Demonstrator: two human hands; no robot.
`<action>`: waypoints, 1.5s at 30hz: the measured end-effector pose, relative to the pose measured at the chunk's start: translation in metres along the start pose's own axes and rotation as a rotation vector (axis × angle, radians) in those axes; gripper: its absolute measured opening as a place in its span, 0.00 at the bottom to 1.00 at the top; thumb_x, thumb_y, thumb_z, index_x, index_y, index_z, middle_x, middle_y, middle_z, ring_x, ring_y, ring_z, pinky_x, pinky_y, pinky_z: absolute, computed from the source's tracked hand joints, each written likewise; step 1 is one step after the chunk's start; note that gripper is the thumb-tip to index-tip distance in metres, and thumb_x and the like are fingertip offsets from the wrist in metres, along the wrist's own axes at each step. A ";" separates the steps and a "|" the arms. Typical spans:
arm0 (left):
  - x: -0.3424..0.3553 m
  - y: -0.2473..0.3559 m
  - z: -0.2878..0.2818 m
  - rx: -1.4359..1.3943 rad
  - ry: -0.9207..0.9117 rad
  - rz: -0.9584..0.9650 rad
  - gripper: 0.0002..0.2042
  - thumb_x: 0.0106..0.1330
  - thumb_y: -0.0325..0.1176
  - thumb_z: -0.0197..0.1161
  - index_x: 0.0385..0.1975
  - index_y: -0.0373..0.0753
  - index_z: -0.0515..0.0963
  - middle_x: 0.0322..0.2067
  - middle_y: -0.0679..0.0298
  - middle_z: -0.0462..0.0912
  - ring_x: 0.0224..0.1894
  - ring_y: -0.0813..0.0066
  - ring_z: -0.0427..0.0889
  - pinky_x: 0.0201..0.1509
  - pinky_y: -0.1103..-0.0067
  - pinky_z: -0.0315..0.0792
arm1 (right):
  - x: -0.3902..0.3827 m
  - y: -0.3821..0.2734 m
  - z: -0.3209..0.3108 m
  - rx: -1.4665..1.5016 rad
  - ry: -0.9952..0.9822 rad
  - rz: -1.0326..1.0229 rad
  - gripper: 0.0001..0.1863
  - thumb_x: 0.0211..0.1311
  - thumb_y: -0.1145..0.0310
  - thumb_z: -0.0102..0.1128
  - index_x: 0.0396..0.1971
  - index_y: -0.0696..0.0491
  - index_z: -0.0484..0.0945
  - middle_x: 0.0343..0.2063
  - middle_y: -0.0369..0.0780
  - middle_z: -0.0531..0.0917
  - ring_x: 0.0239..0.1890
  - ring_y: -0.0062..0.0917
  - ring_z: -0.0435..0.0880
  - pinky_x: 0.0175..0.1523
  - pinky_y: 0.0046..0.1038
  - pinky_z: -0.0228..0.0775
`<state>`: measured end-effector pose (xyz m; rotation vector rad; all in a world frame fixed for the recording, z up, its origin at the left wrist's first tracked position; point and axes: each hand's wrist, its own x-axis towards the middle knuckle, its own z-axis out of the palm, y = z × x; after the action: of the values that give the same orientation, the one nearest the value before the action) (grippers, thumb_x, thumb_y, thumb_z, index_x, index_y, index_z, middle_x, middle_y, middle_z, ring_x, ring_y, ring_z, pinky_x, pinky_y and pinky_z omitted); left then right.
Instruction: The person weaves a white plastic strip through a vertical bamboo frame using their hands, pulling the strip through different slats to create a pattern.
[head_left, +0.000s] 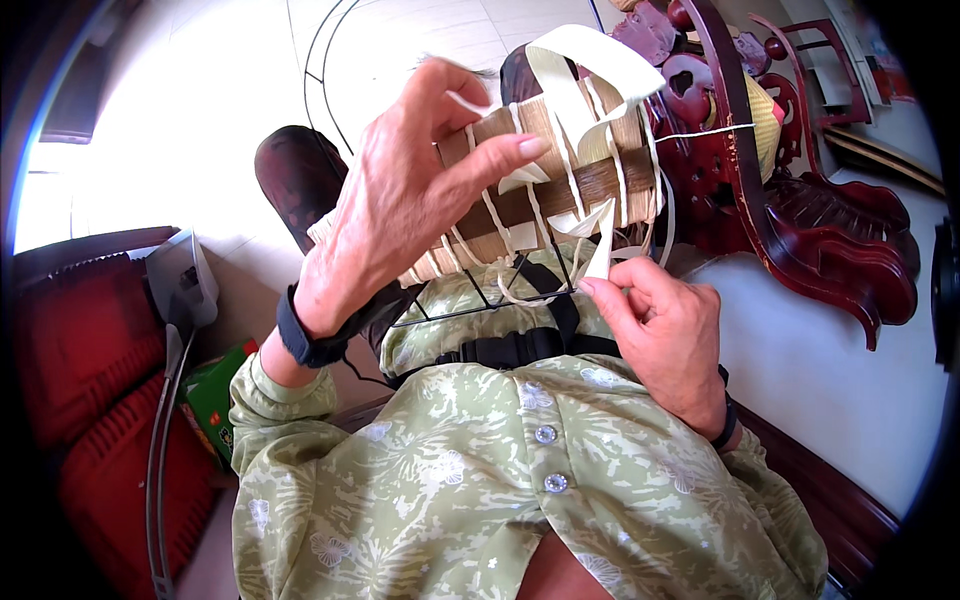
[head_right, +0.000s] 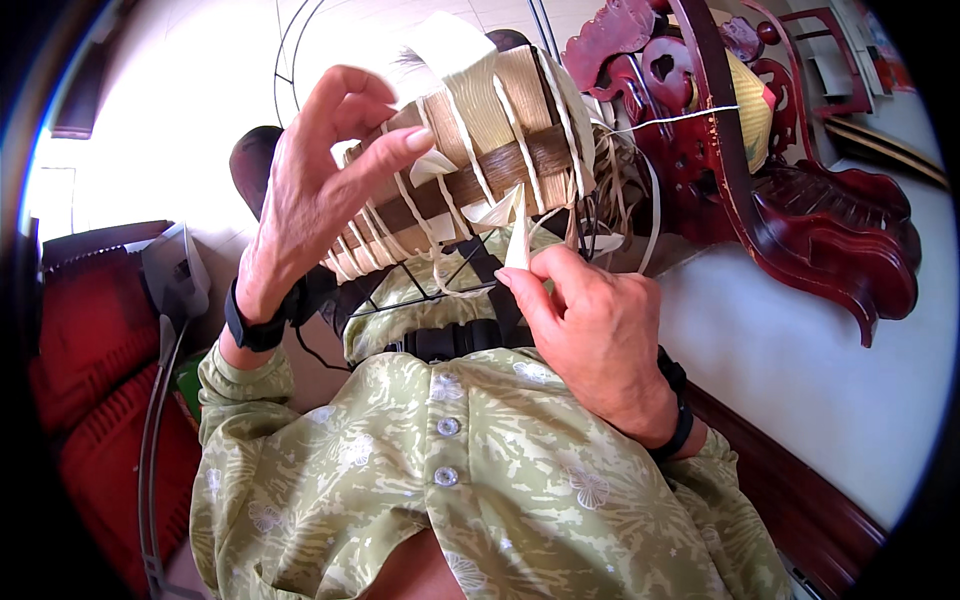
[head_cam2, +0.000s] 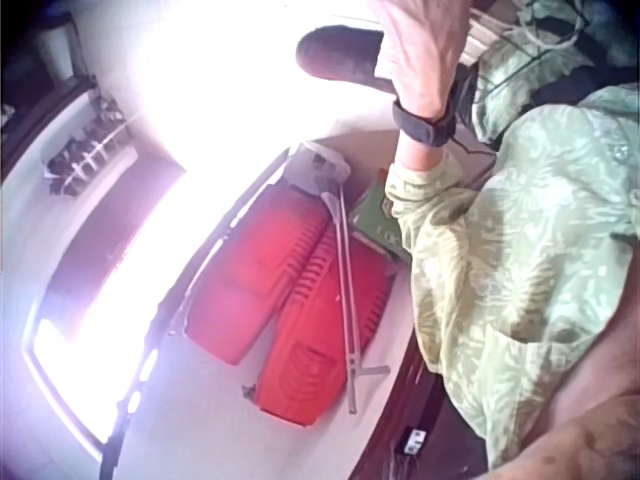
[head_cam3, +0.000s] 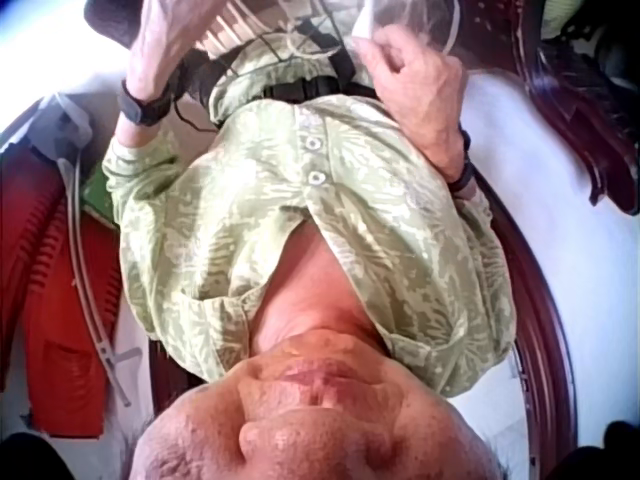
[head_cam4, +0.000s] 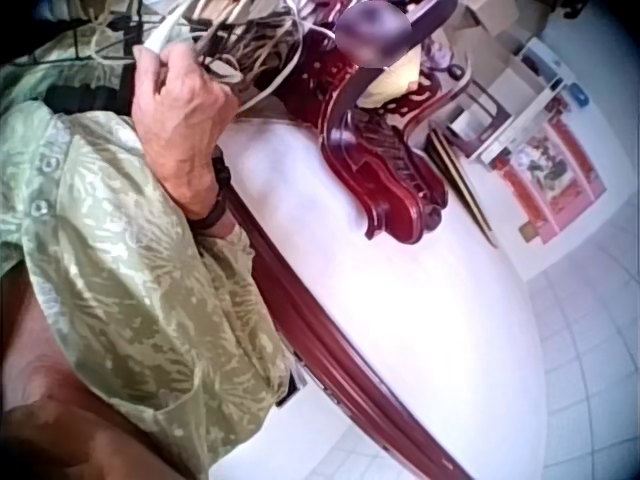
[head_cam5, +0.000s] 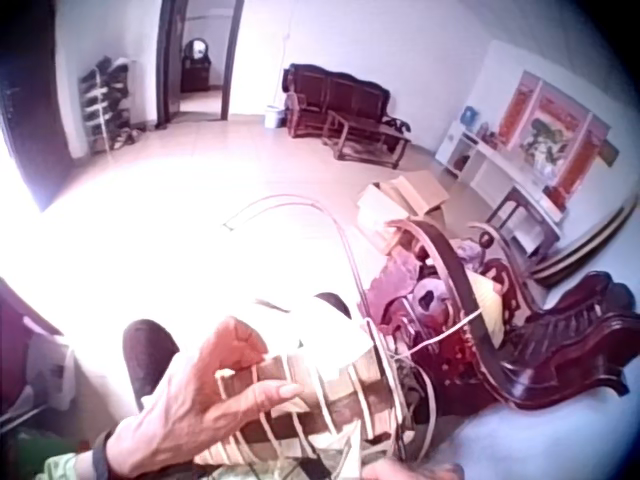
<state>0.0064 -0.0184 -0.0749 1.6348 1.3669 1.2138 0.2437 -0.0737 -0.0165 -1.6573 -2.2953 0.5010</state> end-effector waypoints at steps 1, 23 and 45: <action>0.007 0.005 -0.001 -0.041 -0.049 -0.037 0.18 0.68 0.41 0.72 0.48 0.34 0.78 0.38 0.59 0.85 0.32 0.80 0.81 0.33 0.81 0.75 | 0.003 0.002 0.000 0.001 0.016 -0.022 0.15 0.62 0.61 0.74 0.24 0.50 0.77 0.10 0.38 0.76 0.14 0.36 0.80 0.21 0.34 0.68; 0.111 0.024 -0.037 0.175 -0.617 0.104 0.19 0.53 0.42 0.83 0.25 0.32 0.82 0.20 0.63 0.83 0.22 0.77 0.78 0.25 0.77 0.69 | 0.182 0.041 -0.069 0.550 -0.700 -0.222 0.14 0.64 0.65 0.74 0.41 0.60 0.85 0.29 0.26 0.81 0.34 0.08 0.76 0.40 0.17 0.69; -0.083 0.020 0.009 0.328 0.466 -0.248 0.15 0.68 0.28 0.68 0.53 0.33 0.79 0.53 0.52 0.82 0.51 0.53 0.84 0.54 0.67 0.78 | 0.082 0.022 0.097 1.259 -0.111 0.266 0.16 0.69 0.64 0.69 0.24 0.50 0.73 0.21 0.25 0.71 0.17 0.07 0.60 0.20 0.16 0.54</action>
<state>0.0200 -0.1029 -0.0786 1.3763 2.0853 1.3214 0.1977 -0.0008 -0.1124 -1.1946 -1.1926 1.6555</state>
